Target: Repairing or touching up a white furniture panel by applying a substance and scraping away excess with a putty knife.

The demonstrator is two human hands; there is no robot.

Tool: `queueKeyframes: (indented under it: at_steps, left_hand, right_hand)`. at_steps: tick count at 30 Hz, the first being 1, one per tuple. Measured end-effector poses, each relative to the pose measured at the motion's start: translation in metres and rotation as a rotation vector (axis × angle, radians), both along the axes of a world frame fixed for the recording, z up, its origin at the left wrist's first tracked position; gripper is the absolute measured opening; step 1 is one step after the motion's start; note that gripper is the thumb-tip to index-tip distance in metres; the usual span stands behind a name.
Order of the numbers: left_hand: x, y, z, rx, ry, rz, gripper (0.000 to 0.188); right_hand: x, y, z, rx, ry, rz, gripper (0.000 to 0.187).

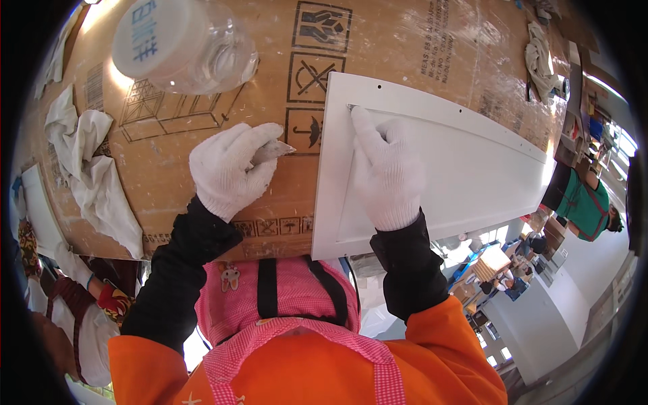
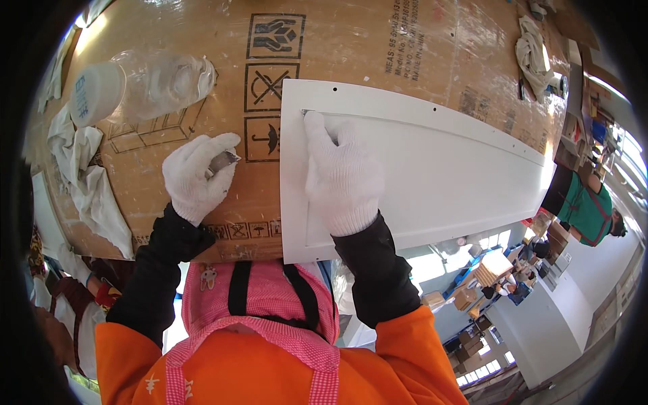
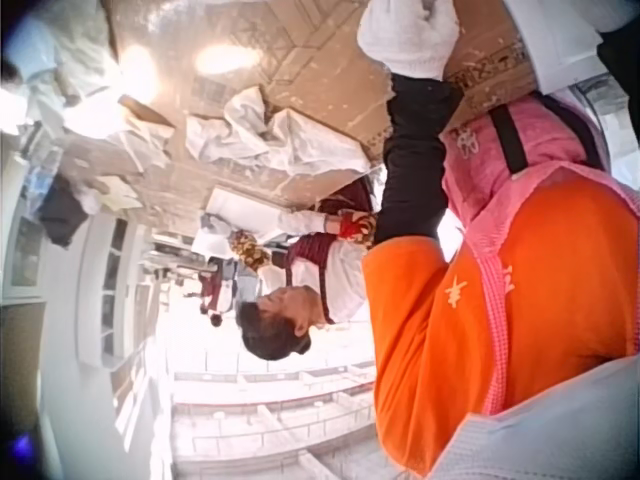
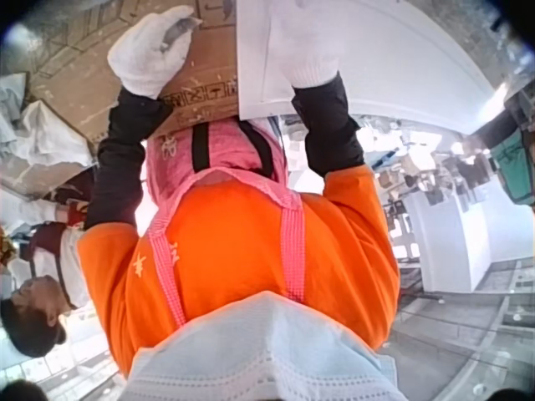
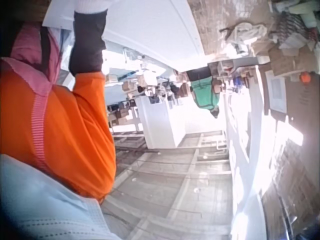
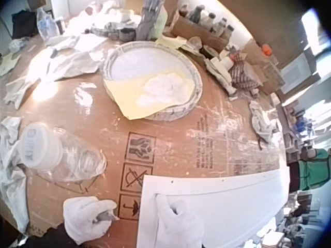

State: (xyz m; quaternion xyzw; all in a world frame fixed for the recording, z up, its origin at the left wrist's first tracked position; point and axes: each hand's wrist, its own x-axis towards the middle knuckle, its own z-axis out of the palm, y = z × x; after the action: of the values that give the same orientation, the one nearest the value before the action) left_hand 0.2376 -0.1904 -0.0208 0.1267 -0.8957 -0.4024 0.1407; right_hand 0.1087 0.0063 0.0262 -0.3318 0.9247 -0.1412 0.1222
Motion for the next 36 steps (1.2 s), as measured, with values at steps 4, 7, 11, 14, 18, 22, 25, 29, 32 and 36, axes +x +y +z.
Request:
queueKeyframes:
  at_steps: [4, 7, 11, 14, 18, 22, 25, 29, 32, 36]
  left_hand:
    - [0.0, 0.0, 0.0, -0.002, -0.016, 0.003, 0.033]
    - [-0.002, -0.001, 0.001, -0.007, -0.011, 0.003, 0.034]
    - [-0.001, 0.0, 0.001, -0.006, -0.013, 0.003, 0.034]
    - [0.0, 0.0, 0.0, -0.01, -0.01, 0.009, 0.034]
    - [-0.002, 0.001, 0.001, 0.004, -0.004, 0.008, 0.034]
    - [-0.002, 0.001, 0.0, 0.0, -0.007, 0.002, 0.034]
    - [-0.001, -0.001, 0.002, -0.001, -0.019, 0.003, 0.035]
    - [-0.002, 0.001, 0.004, -0.022, -0.014, 0.007, 0.034]
    - [-0.004, 0.002, 0.004, 0.008, -0.014, 0.015, 0.032]
    - [-0.003, 0.002, 0.001, -0.001, 0.006, 0.016, 0.032]
  right_hand:
    - [0.002, 0.0, 0.003, 0.084, 0.036, 0.036, 0.056]
    - [0.002, 0.004, -0.004, 0.089, 0.064, 0.065, 0.057]
    - [0.008, 0.003, -0.008, 0.109, 0.052, 0.038, 0.055]
    - [0.009, 0.0, -0.003, 0.127, -0.004, 0.017, 0.055]
    - [0.009, 0.0, 0.0, 0.167, -0.035, 0.001, 0.054]
    - [0.014, 0.005, -0.001, 0.179, 0.025, 0.022, 0.054]
    - [0.019, 0.007, 0.014, 0.251, -0.091, 0.013, 0.054]
    - [0.012, 0.02, 0.018, 0.062, -0.214, 0.016, 0.055]
    - [-0.003, 0.016, 0.019, -0.062, -0.206, -0.061, 0.053]
    - [-0.01, 0.005, 0.004, -0.082, -0.077, -0.078, 0.048]
